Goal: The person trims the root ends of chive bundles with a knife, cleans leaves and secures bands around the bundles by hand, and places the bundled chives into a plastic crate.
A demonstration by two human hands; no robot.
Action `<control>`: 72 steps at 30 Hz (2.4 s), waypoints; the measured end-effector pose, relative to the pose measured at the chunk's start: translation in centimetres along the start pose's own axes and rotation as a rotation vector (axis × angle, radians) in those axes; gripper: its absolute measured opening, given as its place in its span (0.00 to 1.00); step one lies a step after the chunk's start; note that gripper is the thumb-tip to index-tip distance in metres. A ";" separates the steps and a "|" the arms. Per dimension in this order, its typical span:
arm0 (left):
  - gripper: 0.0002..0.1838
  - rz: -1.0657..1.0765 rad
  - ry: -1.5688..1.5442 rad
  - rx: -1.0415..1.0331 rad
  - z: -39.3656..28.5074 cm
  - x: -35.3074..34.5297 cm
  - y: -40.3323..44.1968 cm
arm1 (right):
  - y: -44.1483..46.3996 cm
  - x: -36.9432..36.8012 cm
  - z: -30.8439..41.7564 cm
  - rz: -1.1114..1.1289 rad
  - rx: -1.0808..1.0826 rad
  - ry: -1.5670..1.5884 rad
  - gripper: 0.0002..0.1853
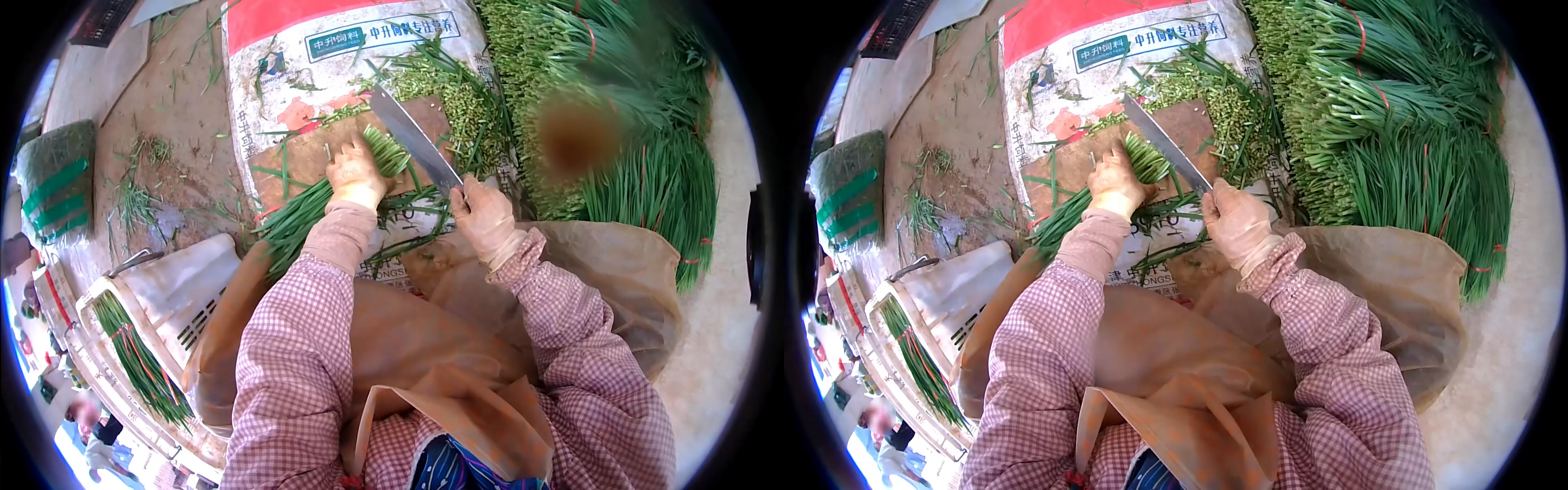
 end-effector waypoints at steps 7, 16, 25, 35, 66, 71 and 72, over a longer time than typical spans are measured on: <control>0.49 -0.066 -0.020 -0.035 0.3 -0.5 0.7 | 1.2 -2.7 -0.6 0.205 -0.074 -0.112 0.10; 0.34 -0.113 -0.025 -0.053 0.0 -0.5 0.9 | 2.9 -4.1 -0.5 0.352 -0.138 -0.246 0.12; 0.39 -0.093 0.013 -0.020 -0.1 -0.6 0.8 | 7.7 -10.8 0.9 0.349 -0.119 -0.183 0.14; 0.48 -0.100 0.000 -0.019 0.5 -0.7 0.9 | 4.0 -9.6 -0.5 0.523 -0.202 -0.247 0.10; 0.50 -0.326 -1.707 -0.750 -4.5 21.0 -28.2 | -9.0 9.8 15.1 0.601 0.258 1.169 0.52; 0.46 -0.336 -1.628 -0.683 -2.9 17.5 -29.3 | -13.4 12.8 17.3 0.496 0.340 0.980 0.55; 0.45 -0.318 -1.717 -0.628 -3.3 17.4 -29.9 | -13.7 13.0 17.2 0.460 0.359 0.915 0.56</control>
Point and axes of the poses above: each hand's wrist, its own y-axis towards the middle knuckle, its own x-axis out of the back of the hand, z = x × y, the point moved 7 cm from there along y, towards the middle knuckle, and after that the axes turned 11 degrees about -x, right-handed, at the moved point
